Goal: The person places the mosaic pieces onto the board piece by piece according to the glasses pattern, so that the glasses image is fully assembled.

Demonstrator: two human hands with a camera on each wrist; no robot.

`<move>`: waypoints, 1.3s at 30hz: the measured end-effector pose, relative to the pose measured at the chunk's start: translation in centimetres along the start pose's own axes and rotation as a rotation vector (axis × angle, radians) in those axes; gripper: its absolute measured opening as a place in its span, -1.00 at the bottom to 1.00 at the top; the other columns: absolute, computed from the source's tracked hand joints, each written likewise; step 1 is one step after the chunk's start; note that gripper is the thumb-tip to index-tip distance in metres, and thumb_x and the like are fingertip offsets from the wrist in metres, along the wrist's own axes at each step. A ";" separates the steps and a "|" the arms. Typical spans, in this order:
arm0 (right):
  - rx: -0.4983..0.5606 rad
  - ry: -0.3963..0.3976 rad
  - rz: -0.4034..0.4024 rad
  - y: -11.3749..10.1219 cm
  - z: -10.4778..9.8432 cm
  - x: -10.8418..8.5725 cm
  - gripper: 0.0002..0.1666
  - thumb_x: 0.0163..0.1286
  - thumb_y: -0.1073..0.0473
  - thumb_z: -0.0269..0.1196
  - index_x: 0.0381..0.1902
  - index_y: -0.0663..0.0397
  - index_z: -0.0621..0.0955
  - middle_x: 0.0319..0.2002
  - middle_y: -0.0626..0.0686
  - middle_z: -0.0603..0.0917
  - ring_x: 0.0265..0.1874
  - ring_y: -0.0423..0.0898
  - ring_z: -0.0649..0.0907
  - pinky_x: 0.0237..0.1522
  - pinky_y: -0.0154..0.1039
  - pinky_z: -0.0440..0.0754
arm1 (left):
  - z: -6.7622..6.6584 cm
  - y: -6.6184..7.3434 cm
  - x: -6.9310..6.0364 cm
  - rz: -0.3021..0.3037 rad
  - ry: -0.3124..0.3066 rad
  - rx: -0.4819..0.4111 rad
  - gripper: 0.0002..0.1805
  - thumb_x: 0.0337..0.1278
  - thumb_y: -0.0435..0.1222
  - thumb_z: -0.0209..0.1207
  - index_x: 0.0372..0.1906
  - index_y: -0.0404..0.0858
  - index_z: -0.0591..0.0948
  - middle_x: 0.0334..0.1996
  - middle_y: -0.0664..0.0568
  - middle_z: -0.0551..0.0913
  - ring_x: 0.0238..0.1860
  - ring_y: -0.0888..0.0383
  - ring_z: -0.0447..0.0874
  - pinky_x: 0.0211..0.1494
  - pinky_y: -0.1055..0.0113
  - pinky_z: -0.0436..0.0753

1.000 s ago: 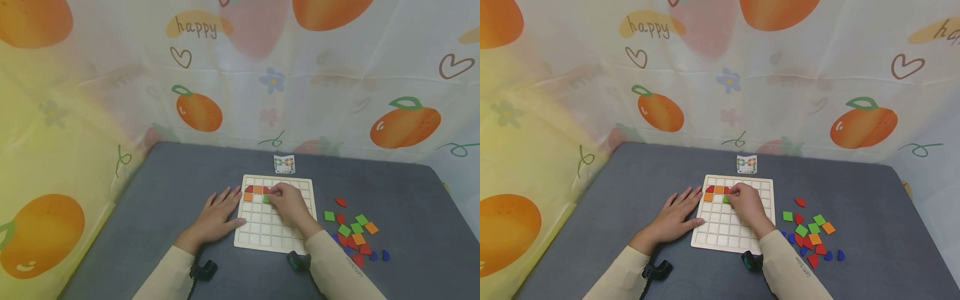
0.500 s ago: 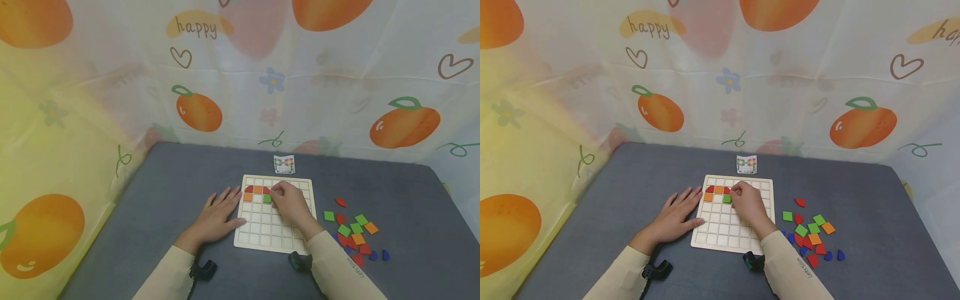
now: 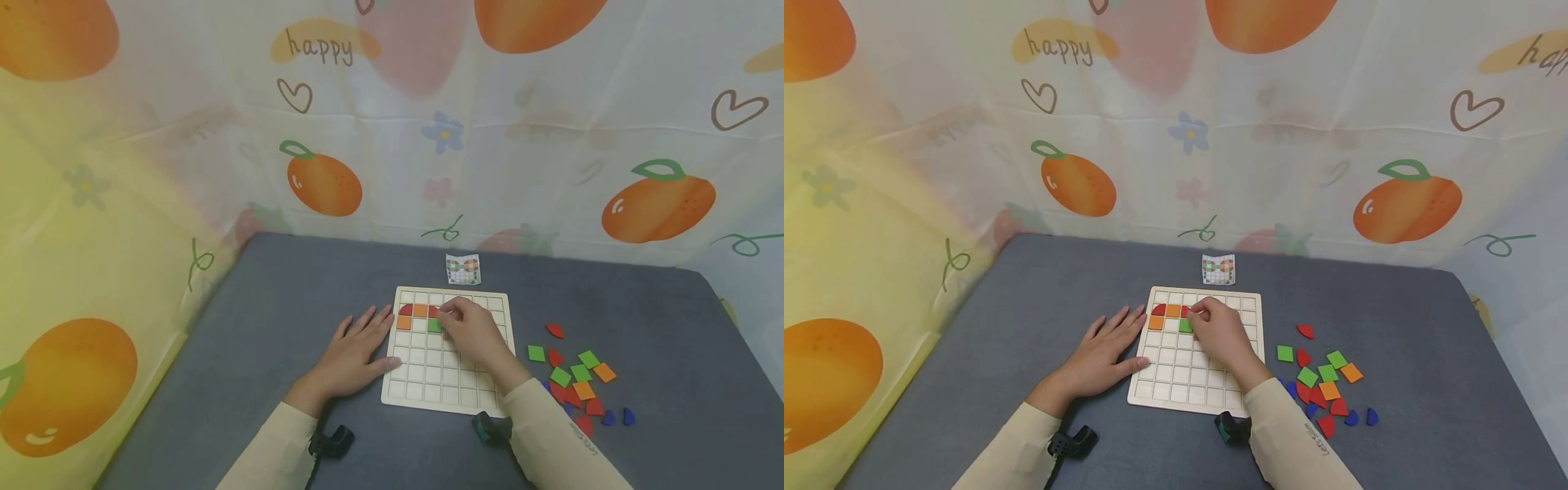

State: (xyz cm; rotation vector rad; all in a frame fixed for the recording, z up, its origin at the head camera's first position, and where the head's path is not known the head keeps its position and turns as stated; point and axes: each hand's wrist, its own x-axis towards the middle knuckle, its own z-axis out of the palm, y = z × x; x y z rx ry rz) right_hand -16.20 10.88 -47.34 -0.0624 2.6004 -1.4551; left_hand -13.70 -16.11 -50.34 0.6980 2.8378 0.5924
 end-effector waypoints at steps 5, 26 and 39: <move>0.066 -0.037 -0.033 0.2 -0.2 -0.2 -0.71 0.64 -0.04 0.32 0.12 -0.04 0.75 -0.23 -0.02 0.76 -0.27 -0.05 0.73 -0.05 -0.02 0.59 | 0.0 0.0 0.0 0.001 -0.001 0.001 -0.02 0.54 0.31 0.10 0.79 -0.09 0.12 0.76 0.12 0.02 0.75 0.03 -0.17 0.67 -0.23 -0.24; 0.325 -0.148 -0.219 0.1 -3.4 -3.1 -0.51 0.80 -0.01 0.09 0.38 0.25 0.58 0.10 0.26 0.70 0.05 0.24 0.73 0.15 0.14 0.66 | 0.1 -0.1 -0.2 0.004 0.009 0.006 -0.01 0.53 0.30 0.13 0.79 -0.10 0.13 0.76 0.12 0.05 0.75 0.02 -0.14 0.67 -0.22 -0.21; 0.402 -0.140 -0.336 2.8 -7.3 -5.2 -0.38 0.86 0.02 -0.21 0.44 0.42 0.47 0.15 0.31 0.63 0.10 0.15 0.68 0.13 -0.13 0.65 | -0.1 -0.1 -0.2 0.019 0.011 -0.004 -0.02 0.56 0.26 0.13 0.80 -0.11 0.10 0.77 0.10 0.01 0.75 0.02 -0.18 0.67 -0.21 -0.22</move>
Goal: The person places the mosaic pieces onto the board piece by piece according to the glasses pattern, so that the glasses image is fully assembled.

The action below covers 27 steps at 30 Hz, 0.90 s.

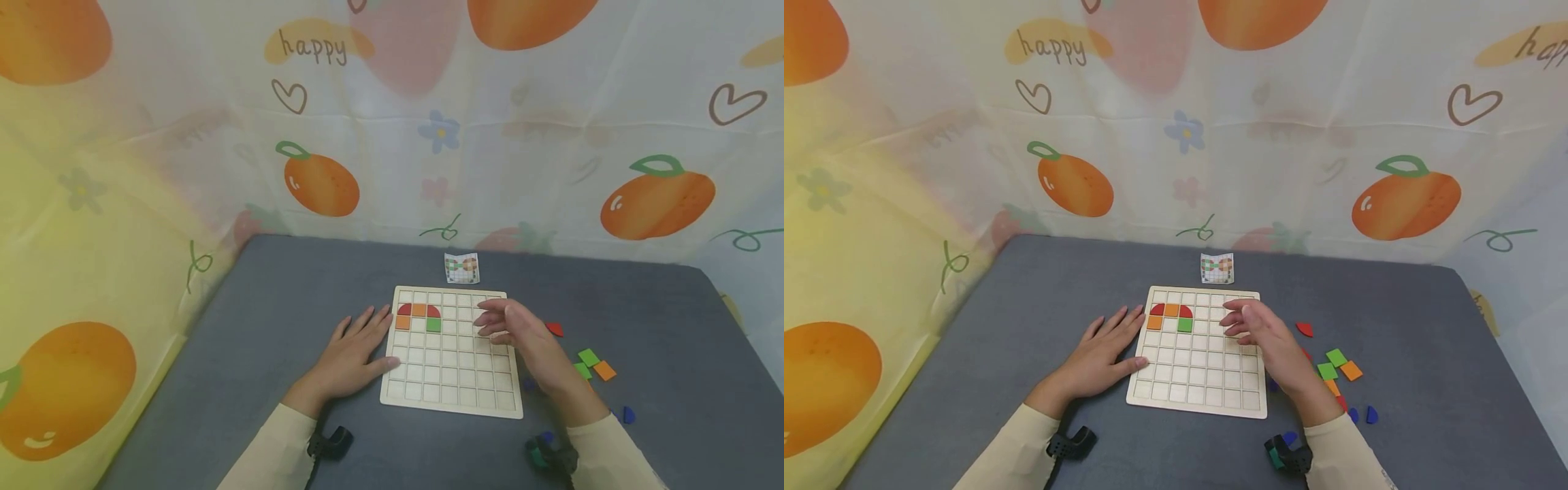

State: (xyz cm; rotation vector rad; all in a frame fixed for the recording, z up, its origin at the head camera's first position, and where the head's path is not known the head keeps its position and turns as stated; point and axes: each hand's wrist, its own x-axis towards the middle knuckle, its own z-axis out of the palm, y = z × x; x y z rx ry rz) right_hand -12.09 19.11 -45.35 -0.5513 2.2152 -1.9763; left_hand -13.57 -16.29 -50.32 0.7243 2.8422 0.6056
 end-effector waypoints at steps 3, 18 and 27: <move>-0.001 0.009 -0.031 0.2 -1.1 -0.8 -0.35 0.87 0.01 -0.27 0.45 0.47 0.43 0.15 0.32 0.62 0.10 0.09 0.68 0.13 -0.19 0.64 | 0.0 0.0 0.1 -0.006 -0.003 0.003 -0.02 0.56 0.26 0.13 0.80 -0.11 0.11 0.77 0.10 0.02 0.75 0.02 -0.18 0.67 -0.21 -0.22; -0.141 0.150 -0.026 1.0 -4.6 -3.7 -0.42 0.88 0.11 -0.24 0.41 0.51 0.45 0.09 0.35 0.67 0.08 0.02 0.73 0.11 -0.30 0.64 | 0.2 -0.2 0.1 0.003 0.001 0.007 -0.02 0.56 0.28 0.11 0.80 -0.10 0.10 0.77 0.11 0.02 0.75 0.02 -0.18 0.66 -0.23 -0.21; -0.303 0.180 0.077 2.2 -6.2 -4.7 -0.50 0.85 0.13 -0.09 0.44 0.38 0.49 0.12 0.22 0.71 0.07 -0.18 0.70 0.04 -0.37 0.62 | 0.2 -0.2 0.1 -0.002 -0.004 0.006 -0.02 0.56 0.29 0.10 0.80 -0.10 0.10 0.77 0.11 0.01 0.75 0.03 -0.18 0.67 -0.22 -0.23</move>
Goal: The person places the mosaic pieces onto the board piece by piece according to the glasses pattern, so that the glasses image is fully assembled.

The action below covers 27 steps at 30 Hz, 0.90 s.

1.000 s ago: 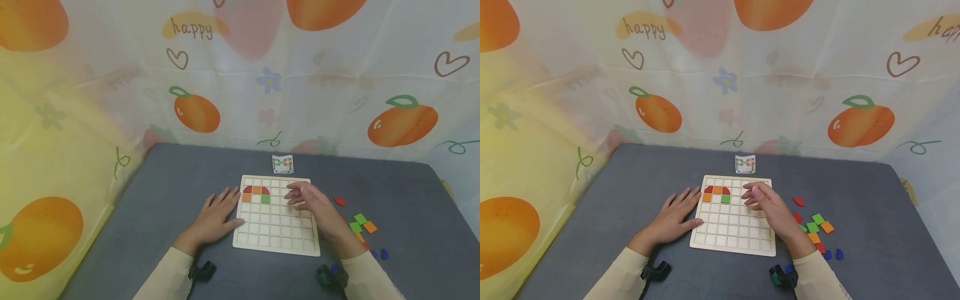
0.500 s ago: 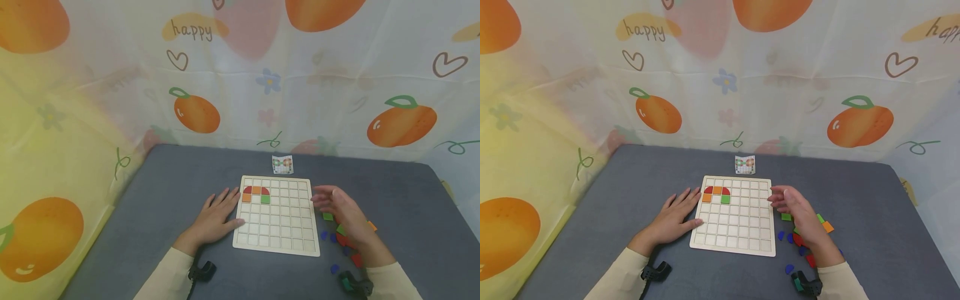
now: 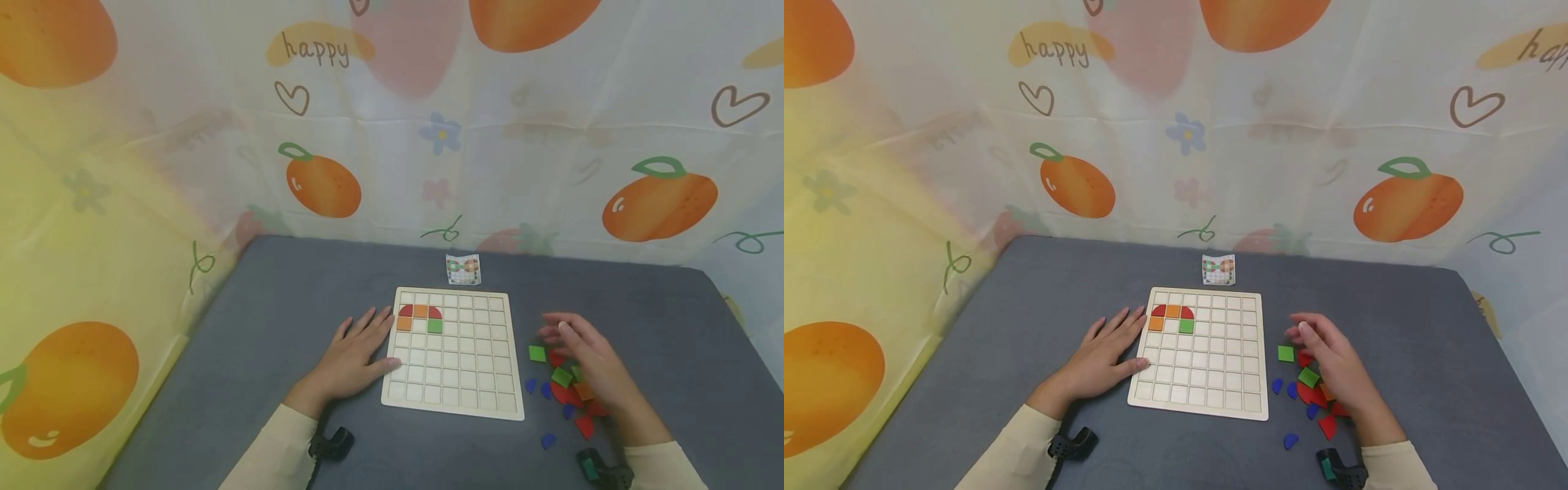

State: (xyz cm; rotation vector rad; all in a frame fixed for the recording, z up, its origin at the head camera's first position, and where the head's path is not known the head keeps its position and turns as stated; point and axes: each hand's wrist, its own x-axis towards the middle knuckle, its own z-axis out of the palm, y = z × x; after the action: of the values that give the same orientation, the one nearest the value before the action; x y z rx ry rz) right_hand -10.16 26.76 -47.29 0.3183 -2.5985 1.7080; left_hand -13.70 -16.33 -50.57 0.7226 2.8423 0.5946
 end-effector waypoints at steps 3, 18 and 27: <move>-0.067 -0.026 0.086 0.6 -0.1 -0.1 -0.48 0.82 0.05 0.07 0.48 0.27 0.50 0.17 0.19 0.69 0.08 -0.17 0.68 0.04 -0.36 0.62 | 0.0 0.1 0.0 -0.004 0.000 -0.001 -0.02 0.56 0.29 0.11 0.80 -0.10 0.10 0.77 0.11 0.01 0.75 0.03 -0.19 0.67 -0.22 -0.23; -0.304 -0.096 0.094 1.5 0.8 -0.2 -0.59 0.50 0.28 0.47 0.26 0.09 0.70 0.17 0.10 0.67 0.09 0.15 0.70 0.01 0.09 0.69 | 0.0 0.1 -0.1 0.002 0.007 -0.006 -0.02 0.56 0.29 0.10 0.80 -0.11 0.11 0.77 0.10 0.01 0.75 0.03 -0.18 0.66 -0.22 -0.22; -0.315 -0.030 0.031 1.8 0.9 -0.2 -0.56 0.42 0.39 0.51 0.22 0.14 0.71 0.07 0.06 0.61 -0.03 0.02 0.64 -0.10 -0.23 0.66 | 0.0 0.0 0.0 0.006 0.006 -0.013 -0.03 0.57 0.28 0.10 0.80 -0.11 0.10 0.77 0.11 0.01 0.75 0.03 -0.18 0.66 -0.22 -0.23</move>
State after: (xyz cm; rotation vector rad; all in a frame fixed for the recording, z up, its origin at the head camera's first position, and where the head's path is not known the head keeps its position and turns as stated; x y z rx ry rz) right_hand -10.16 26.65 -49.30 0.2973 -2.8473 1.2792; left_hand -13.65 -16.33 -50.53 0.7280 2.8404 0.6170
